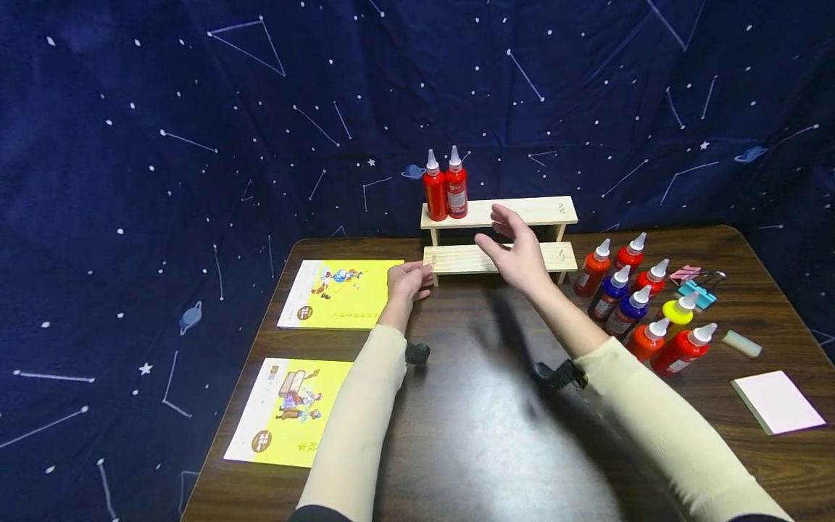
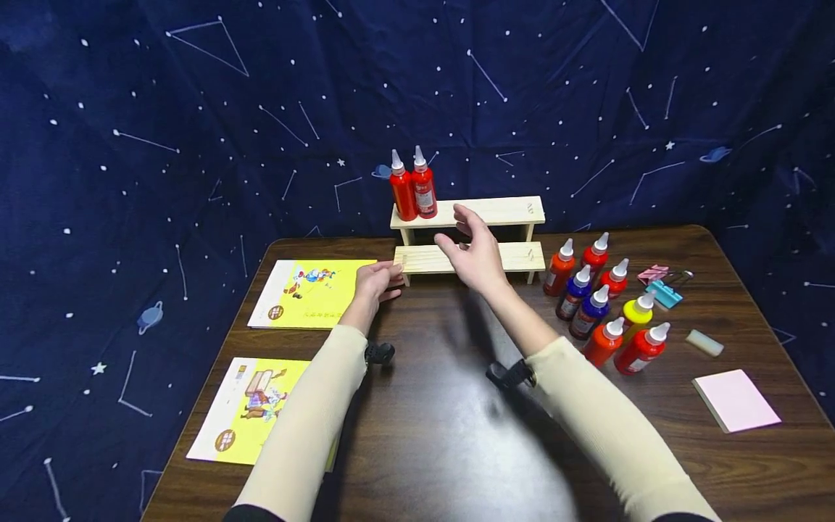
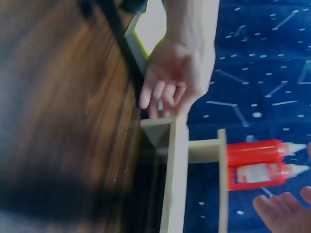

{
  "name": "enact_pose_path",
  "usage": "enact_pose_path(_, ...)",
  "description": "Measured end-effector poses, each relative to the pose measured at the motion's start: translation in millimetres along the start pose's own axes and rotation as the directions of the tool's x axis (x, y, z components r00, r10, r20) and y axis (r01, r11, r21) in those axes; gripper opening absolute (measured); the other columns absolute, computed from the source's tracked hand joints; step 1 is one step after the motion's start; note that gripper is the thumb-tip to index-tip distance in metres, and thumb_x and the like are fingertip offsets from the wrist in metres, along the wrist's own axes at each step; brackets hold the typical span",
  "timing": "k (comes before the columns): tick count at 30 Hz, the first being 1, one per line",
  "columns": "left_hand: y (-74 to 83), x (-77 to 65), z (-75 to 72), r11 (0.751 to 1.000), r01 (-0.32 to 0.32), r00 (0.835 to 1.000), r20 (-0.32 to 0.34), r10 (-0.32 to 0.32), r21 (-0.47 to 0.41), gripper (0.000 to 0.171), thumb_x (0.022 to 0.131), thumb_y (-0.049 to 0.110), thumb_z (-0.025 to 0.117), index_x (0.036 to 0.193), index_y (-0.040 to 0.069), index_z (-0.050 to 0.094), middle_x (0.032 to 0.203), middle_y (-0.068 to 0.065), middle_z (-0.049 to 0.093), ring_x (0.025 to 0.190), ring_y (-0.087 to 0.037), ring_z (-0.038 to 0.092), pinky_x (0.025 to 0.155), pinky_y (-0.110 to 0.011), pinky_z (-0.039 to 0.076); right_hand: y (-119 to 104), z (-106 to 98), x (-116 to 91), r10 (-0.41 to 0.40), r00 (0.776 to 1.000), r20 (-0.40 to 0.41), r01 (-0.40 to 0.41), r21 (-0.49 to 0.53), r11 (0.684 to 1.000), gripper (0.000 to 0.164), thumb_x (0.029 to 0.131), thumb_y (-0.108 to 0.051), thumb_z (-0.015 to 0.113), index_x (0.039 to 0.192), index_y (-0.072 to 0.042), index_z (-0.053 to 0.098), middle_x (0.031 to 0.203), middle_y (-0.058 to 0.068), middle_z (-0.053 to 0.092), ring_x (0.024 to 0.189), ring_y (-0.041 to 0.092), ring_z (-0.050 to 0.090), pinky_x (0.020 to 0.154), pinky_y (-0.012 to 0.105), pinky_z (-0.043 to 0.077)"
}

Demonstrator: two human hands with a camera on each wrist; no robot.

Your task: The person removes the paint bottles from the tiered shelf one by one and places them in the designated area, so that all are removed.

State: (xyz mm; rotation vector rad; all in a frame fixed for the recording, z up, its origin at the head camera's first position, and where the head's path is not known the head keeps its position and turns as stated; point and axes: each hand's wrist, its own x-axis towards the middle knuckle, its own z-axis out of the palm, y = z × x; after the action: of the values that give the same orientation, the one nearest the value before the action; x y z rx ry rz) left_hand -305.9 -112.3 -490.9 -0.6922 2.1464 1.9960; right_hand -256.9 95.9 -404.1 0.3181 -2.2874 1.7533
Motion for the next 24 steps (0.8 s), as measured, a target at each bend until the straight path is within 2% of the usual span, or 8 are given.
enact_pose_path(4, -0.2, 0.9, 1.9, 1.000, -0.016, 1.000, 0.007, 0.016, -0.006, 0.027, 0.086, 0.017, 0.073, 0.110, 0.005, 0.070, 0.092, -0.012, 0.072, 0.091, -0.025, 0.070, 0.079, -0.039, 0.058, 9.6, 16.5, 42.2, 0.039, 0.997, 0.073, -0.038, -0.025, 0.999, 0.070, 0.088, -0.014, 0.069, 0.146, -0.001, 0.032, 0.144, 0.024, 0.040, 0.131, 0.037, 0.044, 0.107, 0.044, 0.039)
enact_pose_path(7, -1.3, 2.6, 3.5, 1.000, -0.031, 0.999, 0.008, 0.031, -0.003, 0.026, 0.085, 0.016, 0.073, 0.109, 0.006, 0.071, 0.086, -0.009, 0.072, 0.090, -0.024, 0.071, 0.074, -0.036, 0.059, 12.5, 23.3, 67.0, 0.061, 0.994, 0.091, -0.056, -0.065, 0.996, 0.075, 0.089, -0.015, 0.068, 0.149, -0.001, 0.025, 0.149, 0.023, 0.034, 0.136, 0.035, 0.037, 0.111, 0.042, 0.033)
enact_pose_path(12, -3.2, 4.8, 5.4, 0.999, -0.041, 0.999, -0.012, 0.041, -0.007, 0.024, 0.084, 0.015, 0.074, 0.106, 0.006, 0.072, 0.083, -0.008, 0.072, 0.085, -0.022, 0.071, 0.070, -0.034, 0.059, 8.8, 29.9, 93.3, 0.083, 0.991, 0.109, -0.069, -0.132, 0.989, 0.079, 0.091, -0.020, 0.064, 0.152, -0.003, 0.017, 0.153, 0.018, 0.031, 0.141, 0.026, 0.030, 0.116, 0.036, 0.024)
enact_pose_path(15, -3.5, 4.4, 5.6, 0.999, -0.044, 0.999, -0.007, 0.044, -0.009, 0.024, 0.084, 0.015, 0.074, 0.107, 0.006, 0.072, 0.088, -0.010, 0.072, 0.085, -0.022, 0.071, 0.074, -0.037, 0.059, 7.6, 34.1, 101.1, 0.105, 0.986, 0.132, -0.090, -0.112, 0.990, 0.078, 0.092, -0.017, 0.062, 0.152, -0.003, 0.014, 0.151, 0.019, 0.034, 0.137, 0.027, 0.036, 0.114, 0.036, 0.029)
enact_pose_path(17, -3.6, 3.8, 5.0, 0.999, -0.041, 0.999, 0.005, 0.041, -0.014, 0.025, 0.085, 0.016, 0.073, 0.108, 0.006, 0.071, 0.092, -0.013, 0.072, 0.088, -0.023, 0.071, 0.078, -0.039, 0.058, 8.8, 36.6, 104.3, 0.121, 0.986, 0.110, -0.109, -0.116, 0.987, 0.073, 0.092, -0.014, 0.061, 0.151, -0.003, 0.020, 0.146, 0.020, 0.041, 0.131, 0.029, 0.044, 0.111, 0.035, 0.034)
enact_pose_path(20, -3.2, 2.1, 3.0, 0.999, -0.037, 0.999, 0.022, 0.038, -0.016, 0.026, 0.086, 0.016, 0.072, 0.109, 0.006, 0.070, 0.096, -0.014, 0.072, 0.091, -0.024, 0.070, 0.081, -0.041, 0.057, 11.1, 38.6, 106.2, 0.140, 0.989, 0.053, -0.130, -0.151, 0.980, 0.060, 0.091, -0.012, 0.063, 0.145, -0.004, 0.036, 0.133, 0.021, 0.053, 0.118, 0.030, 0.055, 0.103, 0.036, 0.042)
enact_pose_path(24, -2.3, 0.9, -1.3, 0.999, -0.028, 0.999, 0.016, 0.029, -0.014, 0.025, 0.086, 0.016, 0.072, 0.109, 0.006, 0.070, 0.095, -0.013, 0.072, 0.090, -0.024, 0.070, 0.082, -0.041, 0.057, 13.8, 39.1, 102.1, 0.136, 0.991, 0.011, -0.132, -0.162, 0.978, 0.049, 0.091, -0.014, 0.066, 0.135, -0.004, 0.048, 0.124, 0.021, 0.058, 0.112, 0.030, 0.055, 0.099, 0.038, 0.044)
